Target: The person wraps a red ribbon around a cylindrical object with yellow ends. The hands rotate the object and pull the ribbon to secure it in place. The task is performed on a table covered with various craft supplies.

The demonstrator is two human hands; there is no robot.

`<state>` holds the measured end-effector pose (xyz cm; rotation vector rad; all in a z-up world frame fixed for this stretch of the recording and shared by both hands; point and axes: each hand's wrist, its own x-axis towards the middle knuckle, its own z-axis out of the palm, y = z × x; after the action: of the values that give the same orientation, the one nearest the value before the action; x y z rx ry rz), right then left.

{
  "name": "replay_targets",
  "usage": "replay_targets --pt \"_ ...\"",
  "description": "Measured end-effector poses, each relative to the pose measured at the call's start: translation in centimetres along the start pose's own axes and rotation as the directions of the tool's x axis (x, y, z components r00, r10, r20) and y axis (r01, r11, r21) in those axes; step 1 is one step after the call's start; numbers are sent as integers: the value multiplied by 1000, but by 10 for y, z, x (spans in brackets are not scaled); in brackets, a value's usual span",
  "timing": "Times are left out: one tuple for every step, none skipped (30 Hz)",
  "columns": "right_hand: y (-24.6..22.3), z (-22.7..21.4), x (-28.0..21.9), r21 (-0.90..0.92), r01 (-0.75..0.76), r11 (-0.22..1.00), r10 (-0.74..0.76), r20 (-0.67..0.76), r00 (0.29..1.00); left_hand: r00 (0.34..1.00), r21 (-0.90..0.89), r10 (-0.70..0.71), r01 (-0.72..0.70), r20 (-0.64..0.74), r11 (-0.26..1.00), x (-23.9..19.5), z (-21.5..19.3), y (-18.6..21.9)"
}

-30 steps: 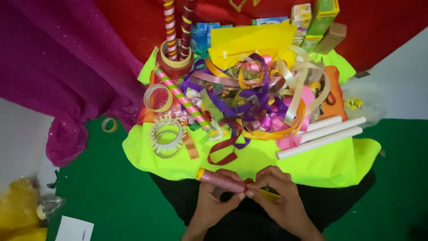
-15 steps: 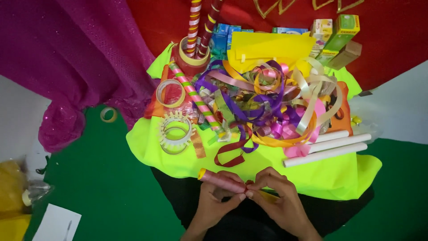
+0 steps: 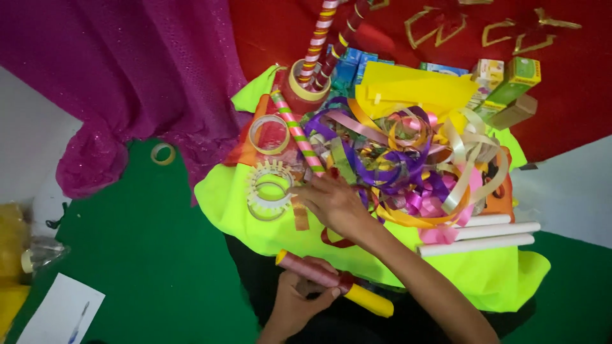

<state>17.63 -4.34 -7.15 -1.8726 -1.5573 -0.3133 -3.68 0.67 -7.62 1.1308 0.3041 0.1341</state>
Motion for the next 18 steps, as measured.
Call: replay_targets --pt "7 9 1 2 5 1000 -5 1 1000 1000 0 4 -4 -4 1000 0 1 3" --pt "14 18 2 1 2 1000 -2 110 994 999 25 -28 28 -19 999 0 2 6" --pt "22 27 3 0 0 1000 0 218 976 998 49 -59 61 -35 997 0 2 9" --pt "18 25 7 2 5 1000 -5 224 975 998 44 -57 58 -40 997 0 1 5" --pt "15 23 11 9 11 1000 -13 207 978 997 10 -66 66 -35 998 0 0 1" --pt "11 21 14 17 16 1000 -19 190 982 997 -25 -77 76 -31 997 -1 -1 -4" --pt "15 23 13 20 20 1000 -23 197 980 996 -31 -76 75 -36 997 0 -1 -1" --pt "18 26 11 -19 34 999 -29 210 977 993 -19 -113 112 -33 993 1 1 0" --pt "21 28 9 -58 48 997 -34 223 974 988 -8 -150 150 -30 989 1 2 2" --pt "20 26 10 -54 55 997 -41 227 973 989 -13 -147 146 -36 989 1 3 3" --pt "20 25 11 -72 71 995 -51 247 968 991 -16 -131 131 -8 991 1 3 3" --pt "19 23 12 -90 88 992 -61 265 962 993 -17 -115 116 22 993 1 4 5" --pt "17 17 18 -87 93 992 -67 268 961 994 -20 -112 112 17 993 1 4 5" --pt "15 10 23 3 74 997 -73 244 967 994 -5 -110 111 11 994 0 5 4" --pt "13 4 28 93 56 994 -76 219 973 994 10 -109 109 5 994 0 6 4" --pt "10 -4 34 96 55 994 -76 221 972 994 9 -111 111 2 994 0 6 6" --pt "8 -12 40 192 21 981 -64 222 973 995 17 -102 102 6 995 -1 7 9" --pt "6 -21 46 284 -14 959 -52 222 974 996 25 -92 92 12 995 0 8 11"
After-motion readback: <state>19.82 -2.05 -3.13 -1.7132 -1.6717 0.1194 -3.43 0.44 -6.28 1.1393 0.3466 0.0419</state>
